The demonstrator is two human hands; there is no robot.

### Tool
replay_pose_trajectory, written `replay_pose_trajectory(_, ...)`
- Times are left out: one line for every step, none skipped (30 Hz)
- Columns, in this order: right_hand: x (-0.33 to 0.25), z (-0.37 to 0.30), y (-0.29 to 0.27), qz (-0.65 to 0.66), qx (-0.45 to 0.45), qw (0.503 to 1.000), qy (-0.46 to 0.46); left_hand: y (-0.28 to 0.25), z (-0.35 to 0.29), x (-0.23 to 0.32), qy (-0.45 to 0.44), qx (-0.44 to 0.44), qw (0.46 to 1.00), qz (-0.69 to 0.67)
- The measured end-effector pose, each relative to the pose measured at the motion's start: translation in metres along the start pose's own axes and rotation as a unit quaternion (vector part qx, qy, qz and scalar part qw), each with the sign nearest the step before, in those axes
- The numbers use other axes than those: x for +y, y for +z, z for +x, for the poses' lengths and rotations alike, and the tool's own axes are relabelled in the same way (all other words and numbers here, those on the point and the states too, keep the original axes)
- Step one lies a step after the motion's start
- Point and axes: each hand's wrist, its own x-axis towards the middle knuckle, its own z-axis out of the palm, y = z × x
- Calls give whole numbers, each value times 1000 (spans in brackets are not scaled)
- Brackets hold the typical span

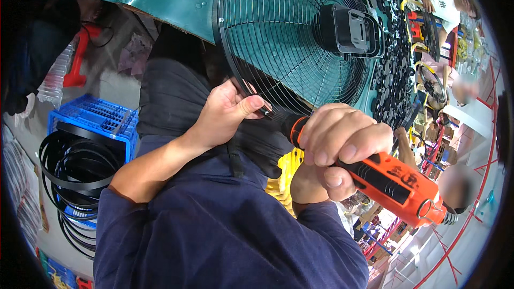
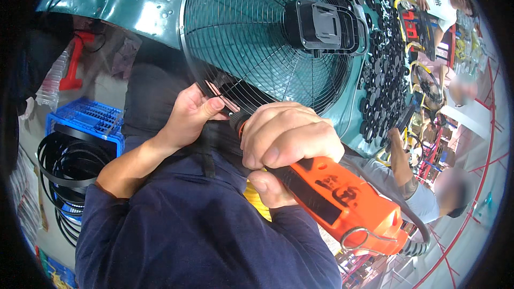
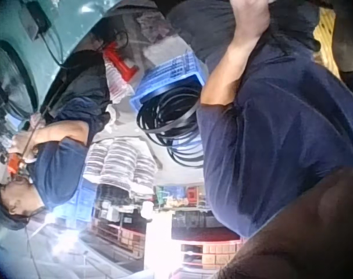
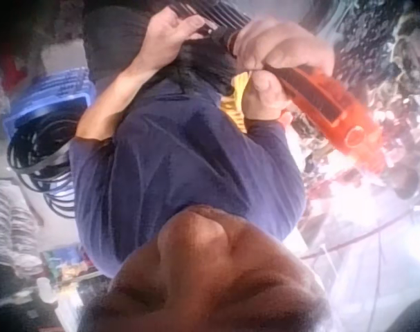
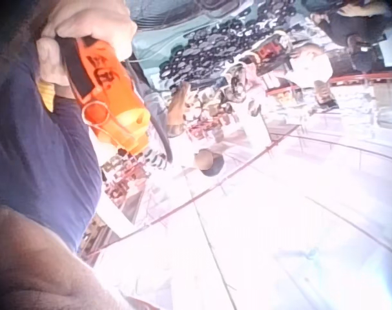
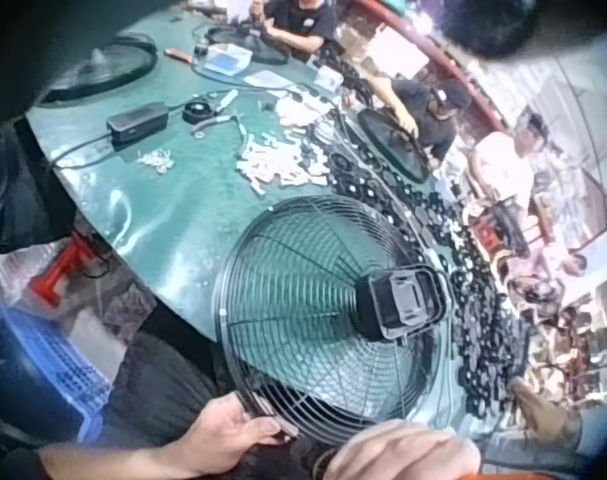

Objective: Assemble industrial fans by attaching the protective grill and base components.

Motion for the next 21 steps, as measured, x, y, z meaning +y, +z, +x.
replay_pose_trajectory(1,0,-2,6,-10,1000,-6,1,0,0,1,3,1000,-5)
replay_pose_trajectory(1,-1,-3,12,-19,1000,-12,2,0,0,2,7,1000,-9)
replay_pose_trajectory(0,-1,-3,11,-20,1000,-12,3,0,0,3,6,1000,-10)
replay_pose_trajectory(-1,-2,-2,5,-25,1000,-18,4,0,-1,-1,8,1000,-9)
replay_pose_trajectory(-1,-2,-3,-1,-31,999,-24,4,0,-2,-6,9,1000,-8)
replay_pose_trajectory(-1,-1,-3,0,-42,999,-28,3,0,-1,-5,10,1000,-7)
replay_pose_trajectory(0,-1,-4,1,-42,999,-28,3,-1,0,-6,10,1000,-1)
replay_pose_trajectory(1,-1,-5,8,-46,998,-30,3,-1,0,-8,11,1000,6)
replay_pose_trajectory(2,0,-6,15,-49,998,-33,3,-1,1,-7,12,1000,7)
replay_pose_trajectory(2,0,-8,17,-49,998,-33,3,-1,1,-8,14,1000,7)
replay_pose_trajectory(2,0,-9,18,-60,997,-32,3,-1,1,-8,17,1000,8)
replay_pose_trajectory(1,1,-9,18,-74,997,-31,4,-1,3,-7,17,1000,8)
replay_pose_trajectory(0,1,-9,17,-75,997,-32,4,-1,4,-6,16,1000,10)
replay_pose_trajectory(0,1,-9,8,-80,996,-31,5,-2,5,-4,14,1000,11)
replay_pose_trajectory(1,1,-10,-1,-84,996,-30,5,-1,5,-5,14,1000,11)
replay_pose_trajectory(1,1,-11,-1,-84,996,-30,5,-1,4,-5,14,1000,10)
replay_pose_trajectory(1,1,-13,7,-89,996,-31,6,-1,4,-6,14,1000,8)
replay_pose_trajectory(2,1,-14,16,-94,995,-32,5,-1,3,-6,15,1000,8)
replay_pose_trajectory(3,2,-15,16,-94,995,-33,5,-1,3,-8,17,1000,14)
replay_pose_trajectory(3,5,-14,18,-117,992,-36,5,0,3,-9,19,1000,20)
replay_pose_trajectory(4,8,-14,20,-141,989,-39,5,0,3,-8,20,1000,20)
